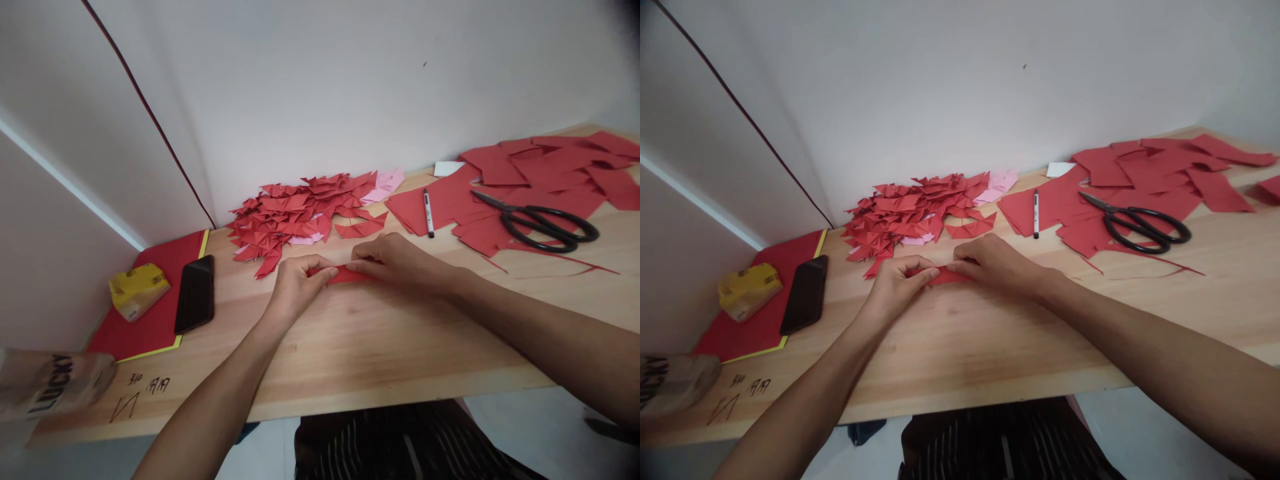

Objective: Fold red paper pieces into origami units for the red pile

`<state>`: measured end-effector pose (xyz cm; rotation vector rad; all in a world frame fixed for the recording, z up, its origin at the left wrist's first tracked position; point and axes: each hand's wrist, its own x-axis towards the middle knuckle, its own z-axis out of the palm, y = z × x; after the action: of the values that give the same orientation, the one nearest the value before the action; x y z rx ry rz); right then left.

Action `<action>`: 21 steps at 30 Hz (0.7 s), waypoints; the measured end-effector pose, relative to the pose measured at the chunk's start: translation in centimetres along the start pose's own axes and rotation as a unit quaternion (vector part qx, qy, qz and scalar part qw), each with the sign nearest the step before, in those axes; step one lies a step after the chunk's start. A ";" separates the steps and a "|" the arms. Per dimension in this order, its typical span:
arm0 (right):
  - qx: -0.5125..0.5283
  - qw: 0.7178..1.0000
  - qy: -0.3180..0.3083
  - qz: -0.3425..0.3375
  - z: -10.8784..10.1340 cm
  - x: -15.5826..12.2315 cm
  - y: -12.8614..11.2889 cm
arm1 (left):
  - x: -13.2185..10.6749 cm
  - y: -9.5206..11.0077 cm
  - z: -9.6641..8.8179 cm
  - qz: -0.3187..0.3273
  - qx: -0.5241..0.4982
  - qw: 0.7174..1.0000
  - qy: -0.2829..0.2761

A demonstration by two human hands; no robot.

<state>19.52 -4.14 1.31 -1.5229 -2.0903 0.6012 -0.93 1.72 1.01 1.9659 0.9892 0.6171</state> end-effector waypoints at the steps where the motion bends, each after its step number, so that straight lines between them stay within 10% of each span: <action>1: 0.016 1.000 -0.012 -0.002 0.0 0.0 0.0 | 0.0 0.0 0.1 0.006 0.004 1.000 -0.004; 21: -0.005 0.998 -0.056 -0.010 0.4 0.0 0.0 | -0.4 0.3 0.2 0.058 0.090 0.991 -0.079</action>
<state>19.26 -4.20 0.97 -1.5041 -2.1923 0.6841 -0.92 1.17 1.18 2.2076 0.8618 0.4392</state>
